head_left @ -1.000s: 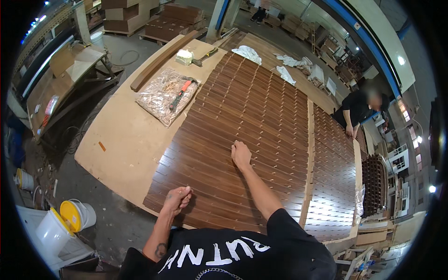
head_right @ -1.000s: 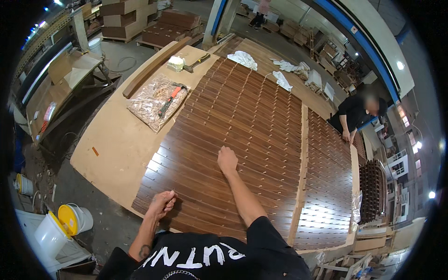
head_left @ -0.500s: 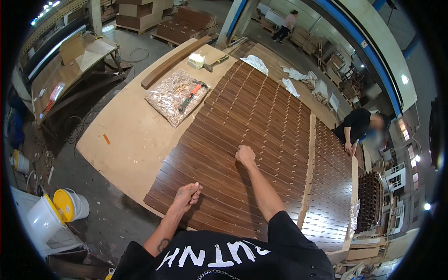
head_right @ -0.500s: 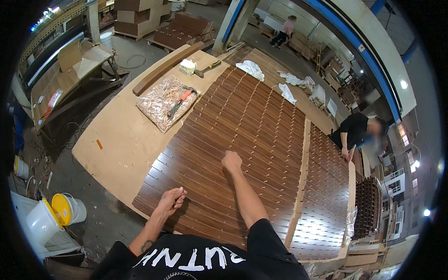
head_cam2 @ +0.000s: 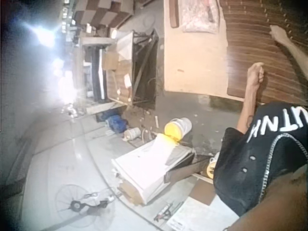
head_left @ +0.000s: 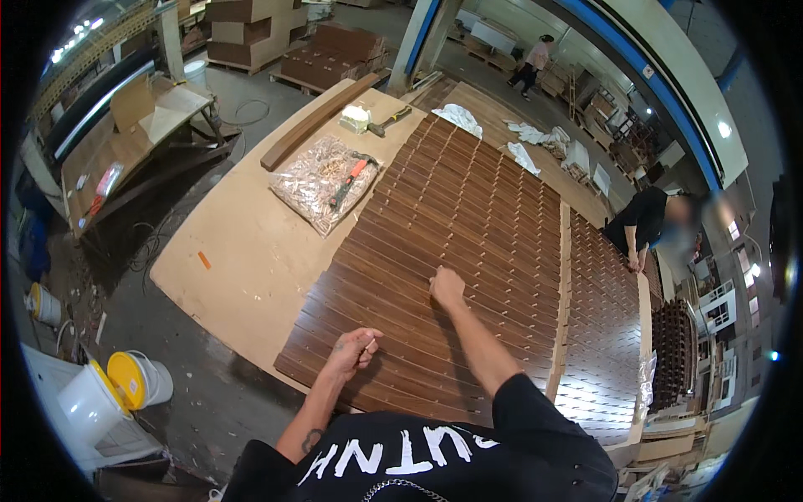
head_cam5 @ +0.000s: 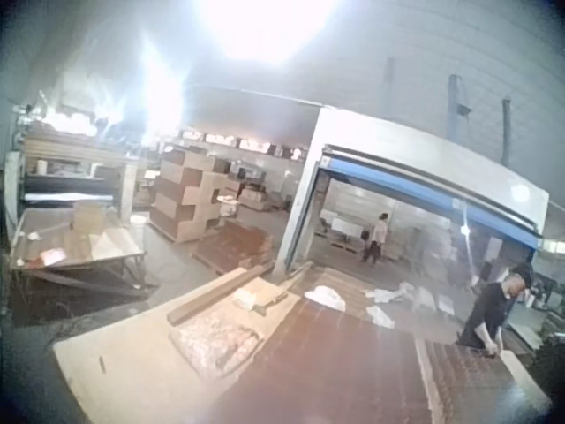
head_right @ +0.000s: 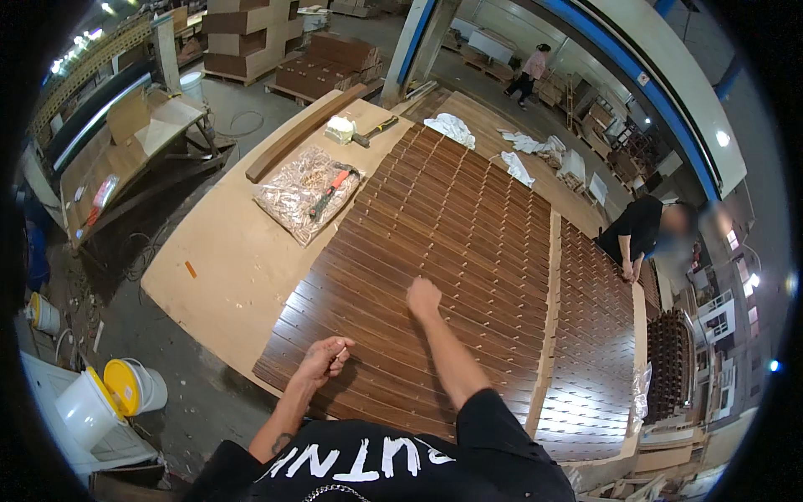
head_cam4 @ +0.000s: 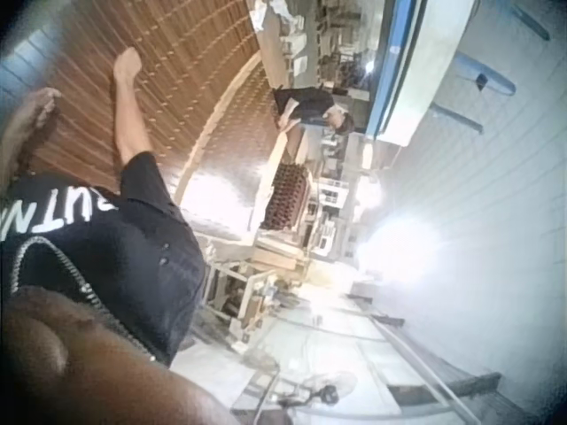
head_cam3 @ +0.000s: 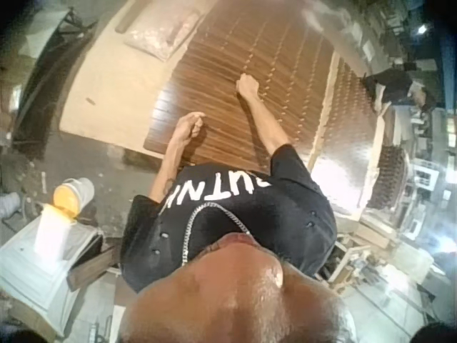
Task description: The recorder and a colleague insert small wooden dowels into pre-drilled holes in a large wooden slat panel.
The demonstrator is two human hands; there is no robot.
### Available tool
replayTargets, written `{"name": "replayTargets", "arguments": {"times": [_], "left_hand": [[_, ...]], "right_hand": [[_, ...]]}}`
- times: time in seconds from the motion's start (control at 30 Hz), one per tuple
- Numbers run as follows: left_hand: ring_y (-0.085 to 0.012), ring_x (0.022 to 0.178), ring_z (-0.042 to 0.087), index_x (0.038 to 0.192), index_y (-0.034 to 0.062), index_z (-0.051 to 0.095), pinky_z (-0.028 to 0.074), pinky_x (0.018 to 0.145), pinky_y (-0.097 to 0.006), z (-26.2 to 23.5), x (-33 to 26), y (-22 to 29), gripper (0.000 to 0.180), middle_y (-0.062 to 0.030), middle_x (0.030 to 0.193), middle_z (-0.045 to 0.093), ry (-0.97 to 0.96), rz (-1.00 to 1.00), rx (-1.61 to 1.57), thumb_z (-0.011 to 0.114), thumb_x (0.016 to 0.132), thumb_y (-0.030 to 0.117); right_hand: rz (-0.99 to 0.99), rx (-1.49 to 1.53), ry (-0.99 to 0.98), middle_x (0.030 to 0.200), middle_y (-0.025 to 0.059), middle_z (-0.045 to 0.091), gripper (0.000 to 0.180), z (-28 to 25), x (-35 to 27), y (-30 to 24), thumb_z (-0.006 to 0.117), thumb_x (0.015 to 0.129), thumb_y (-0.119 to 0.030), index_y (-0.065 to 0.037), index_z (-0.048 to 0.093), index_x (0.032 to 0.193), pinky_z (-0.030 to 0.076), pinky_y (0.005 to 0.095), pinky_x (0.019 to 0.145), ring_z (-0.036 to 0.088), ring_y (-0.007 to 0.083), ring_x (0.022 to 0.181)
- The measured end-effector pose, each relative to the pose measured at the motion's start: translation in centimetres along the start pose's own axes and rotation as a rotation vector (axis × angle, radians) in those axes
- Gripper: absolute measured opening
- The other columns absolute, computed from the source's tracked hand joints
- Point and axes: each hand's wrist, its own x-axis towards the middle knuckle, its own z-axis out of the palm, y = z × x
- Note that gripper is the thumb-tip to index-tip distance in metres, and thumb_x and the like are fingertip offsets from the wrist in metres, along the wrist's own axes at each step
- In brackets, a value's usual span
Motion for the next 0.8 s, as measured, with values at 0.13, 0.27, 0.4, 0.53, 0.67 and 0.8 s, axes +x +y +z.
{"name": "replayTargets", "arguments": {"times": [0.13, 0.27, 0.4, 0.53, 0.67, 0.8], "left_hand": [[-0.0056, 0.047, 0.038, 0.125, 0.0023, 0.055, 0.031, 0.041, -0.021, 0.1, 0.0, -0.7, 0.035, 0.0016, 0.067, 0.051, 0.128, 0.002, 0.113, 0.052, 0.1, 0.026], [-0.0055, 0.05, 0.043, 0.117, 0.0013, 0.06, 0.035, 0.045, -0.021, -0.4, 1.2, -2.9, 0.033, 0.0022, 0.064, 0.052, 0.236, 0.109, 0.266, 0.053, 0.1, 0.028], [-0.005, 0.056, 0.044, 0.113, -0.0004, 0.062, 0.034, 0.049, -0.02, -0.2, 2.3, -4.1, 0.035, 0.0022, 0.067, 0.054, 0.192, 0.24, 0.477, 0.053, 0.1, 0.031], [-0.0051, 0.057, 0.044, 0.099, 0.0003, 0.062, 0.034, 0.051, -0.02, -1.0, 4.2, -5.8, 0.034, 0.0021, 0.066, 0.053, 0.321, 0.406, 0.647, 0.054, 0.099, 0.033], [-0.004, 0.053, 0.041, 0.09, 0.0031, 0.06, 0.031, 0.045, -0.021, -1.1, 3.8, -4.5, 0.033, 0.0034, 0.064, 0.051, 0.461, 0.428, 0.629, 0.055, 0.098, 0.035], [-0.0019, 0.044, 0.033, 0.086, 0.0079, 0.059, 0.023, 0.039, -0.019, -0.6, 2.3, -1.5, 0.031, 0.0054, 0.062, 0.047, 0.32, 0.173, 0.119, 0.056, 0.098, 0.037]], "right_hand": [[0.023, 0.916, -0.343, 0.079, 0.0089, 0.069, 0.031, 3.1, -11.5, -3.7, 0.064, 0.092, -0.03, -0.003, 0.068, 0.107, 0.052, 0.0293, 0.062, 0.067, 0.0161, 0.071], [0.121, 1.295, -0.493, 0.081, 0.0023, 0.067, 0.023, 0.9, -20.8, -8.6, 0.065, 0.093, -0.018, -0.003, 0.069, 0.11, 0.05, 0.0232, 0.061, 0.06, 0.0086, 0.069], [0.005, 1.049, -0.378, 0.08, 0.0044, 0.069, 0.012, 0.6, -19.4, -7.2, 0.066, 0.089, -0.009, 0.001, 0.07, 0.095, 0.049, 0.0235, 0.06, 0.061, 0.0083, 0.066], [0.058, 1.106, -0.449, 0.078, 0.0062, 0.069, 0.011, 0.6, -17.8, -7.2, 0.065, 0.089, -0.008, 0.002, 0.068, 0.092, 0.05, 0.0227, 0.059, 0.062, 0.0098, 0.065], [0.155, 1.197, -0.362, 0.078, 0.0075, 0.07, 0.009, 1.2, -13.5, -5.2, 0.061, 0.09, -0.005, 0.003, 0.066, 0.09, 0.05, 0.023, 0.059, 0.062, 0.0107, 0.063], [0.022, 0.55, 0.273, 0.081, 0.0152, 0.068, 0.013, 2.7, -5.9, 0.9, 0.066, 0.082, -0.015, -0.003, 0.066, 0.087, 0.052, 0.0382, 0.066, 0.067, 0.0269, 0.072]]}}
